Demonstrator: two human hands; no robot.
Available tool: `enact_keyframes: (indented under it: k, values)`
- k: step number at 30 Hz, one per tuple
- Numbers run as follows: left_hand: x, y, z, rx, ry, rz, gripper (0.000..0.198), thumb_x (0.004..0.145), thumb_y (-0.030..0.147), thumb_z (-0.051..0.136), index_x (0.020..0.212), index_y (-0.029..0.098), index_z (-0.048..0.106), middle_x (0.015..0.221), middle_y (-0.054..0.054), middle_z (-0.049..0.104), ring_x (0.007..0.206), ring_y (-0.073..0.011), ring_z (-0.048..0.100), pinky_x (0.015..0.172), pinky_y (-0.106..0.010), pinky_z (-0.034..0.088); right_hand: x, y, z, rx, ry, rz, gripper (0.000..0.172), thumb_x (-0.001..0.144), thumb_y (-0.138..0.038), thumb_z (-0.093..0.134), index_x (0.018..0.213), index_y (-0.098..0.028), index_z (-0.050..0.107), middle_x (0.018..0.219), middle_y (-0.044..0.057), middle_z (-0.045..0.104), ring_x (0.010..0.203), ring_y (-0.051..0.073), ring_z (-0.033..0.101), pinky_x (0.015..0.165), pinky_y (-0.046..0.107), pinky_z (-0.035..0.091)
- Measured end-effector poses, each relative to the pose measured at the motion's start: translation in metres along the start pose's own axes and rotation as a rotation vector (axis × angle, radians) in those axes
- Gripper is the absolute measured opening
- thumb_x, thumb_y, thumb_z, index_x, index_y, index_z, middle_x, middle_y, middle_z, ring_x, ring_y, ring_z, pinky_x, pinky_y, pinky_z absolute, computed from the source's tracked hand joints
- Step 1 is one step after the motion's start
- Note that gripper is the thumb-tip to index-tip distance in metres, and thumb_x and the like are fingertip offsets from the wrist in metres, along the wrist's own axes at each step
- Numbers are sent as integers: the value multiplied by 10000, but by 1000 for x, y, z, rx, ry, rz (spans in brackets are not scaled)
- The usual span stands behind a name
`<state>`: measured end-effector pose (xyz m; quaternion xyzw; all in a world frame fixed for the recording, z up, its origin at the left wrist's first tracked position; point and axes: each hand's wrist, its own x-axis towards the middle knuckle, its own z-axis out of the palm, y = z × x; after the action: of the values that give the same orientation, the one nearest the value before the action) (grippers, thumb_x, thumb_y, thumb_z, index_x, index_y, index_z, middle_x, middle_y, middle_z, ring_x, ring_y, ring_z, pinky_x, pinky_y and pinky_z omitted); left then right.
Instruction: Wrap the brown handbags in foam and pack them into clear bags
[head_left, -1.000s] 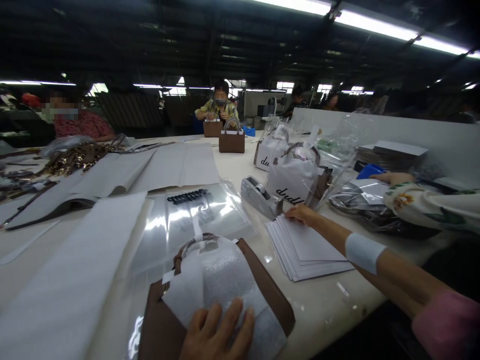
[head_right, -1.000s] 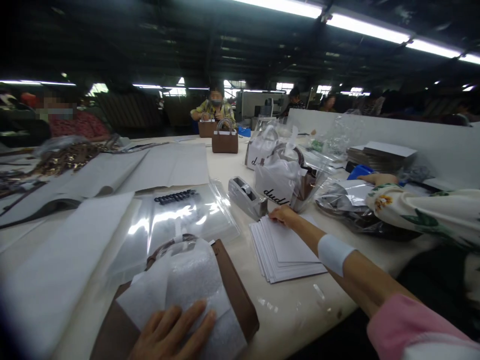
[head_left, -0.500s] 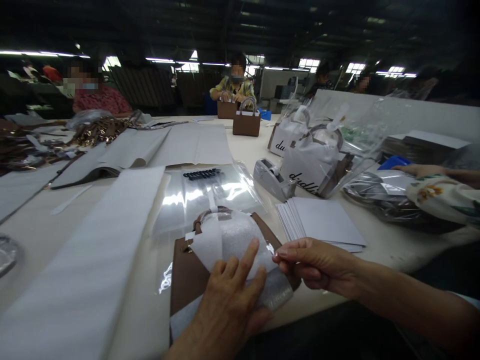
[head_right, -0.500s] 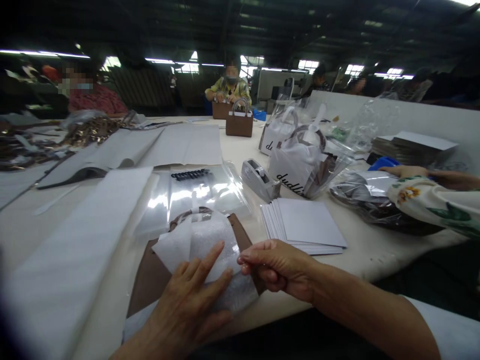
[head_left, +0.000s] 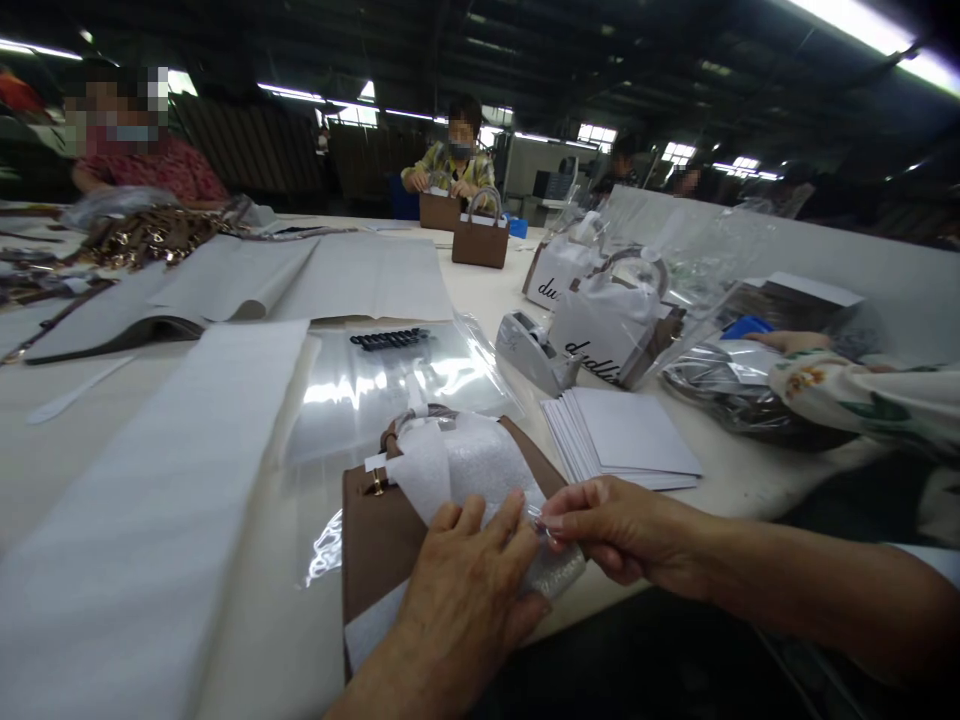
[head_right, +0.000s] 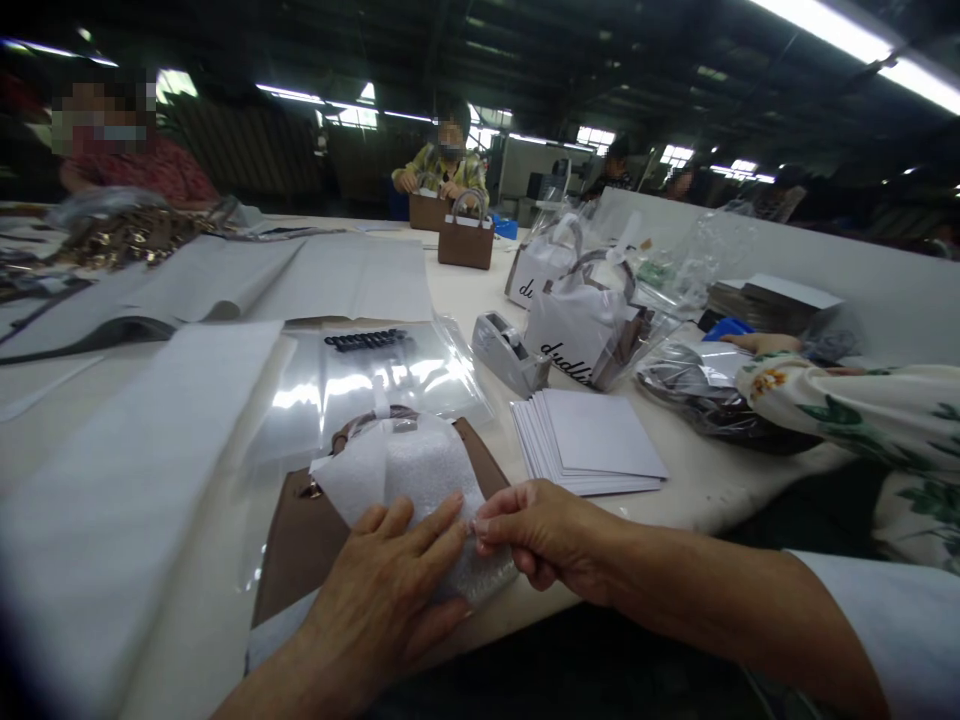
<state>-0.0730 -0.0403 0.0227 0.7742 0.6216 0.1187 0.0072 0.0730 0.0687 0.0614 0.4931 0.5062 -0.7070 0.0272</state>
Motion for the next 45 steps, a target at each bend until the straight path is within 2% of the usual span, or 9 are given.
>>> enact_keyframes:
  k: [7,18,23,26,33,37,40,42,45]
  values:
    - [0,0,-4,-5,-9,-17,511,688,445,656,1121,236,483,1254,-12,505,928,-222,491,750,-385,406,-8,7,5,41,151,7,355,638,-213,603,866,-212,331,596,-32,588,321,13,275,330,140,130]
    - [-3,-1,-6,130,-55,98,391,835,417,464,1220,366,427,1334,-32,405,934,-239,462,748,-395,382,-40,60,-11,315,141,137,197,823,-337,476,765,-149,464,539,-23,544,283,-14,227,310,128,121]
    - [-4,0,-13,145,-124,166,393,845,389,439,1232,428,381,1360,-68,348,950,-252,457,756,-420,383,-39,52,-26,170,229,-321,259,772,-399,589,845,-180,472,668,-21,577,395,29,422,344,132,292]
    - [-4,3,-17,172,-133,165,390,856,387,411,1239,447,367,1370,-75,319,950,-251,453,759,-431,381,-19,24,-13,99,203,-622,245,794,-401,570,858,-173,505,819,21,610,678,102,586,637,226,497]
    - [-12,8,-20,103,-81,174,315,841,387,460,1153,426,470,1206,-70,476,953,-245,481,780,-411,408,44,-8,34,-240,-25,-958,507,878,-529,337,1215,-179,478,1228,87,505,1160,205,448,1014,377,327]
    - [-38,-16,-35,-261,244,243,181,867,268,425,770,219,570,851,-20,605,746,-122,538,737,-271,442,51,-3,42,-456,-1,-1049,740,731,-611,528,1314,-178,391,1335,99,401,1234,284,350,1041,423,273]
    - [-39,-53,-57,-490,436,-105,180,860,173,375,773,188,532,732,-9,578,702,-108,543,664,-232,444,50,-1,48,-539,50,-1090,742,714,-479,632,1345,-227,335,1311,72,430,1204,268,393,1016,381,324]
    - [-22,-83,-65,-485,383,-317,216,835,132,384,988,186,528,938,-30,603,878,-134,552,776,-268,438,51,-1,51,-551,95,-1066,540,829,-394,513,1325,-245,363,1276,57,468,1188,231,419,1014,357,332]
    - [18,-128,-62,-539,-111,-221,546,761,100,413,1295,188,337,1350,-70,393,1141,-177,441,869,-289,411,56,0,51,-513,140,-992,378,905,-356,364,1252,-233,451,1250,59,493,1184,212,429,1010,338,344]
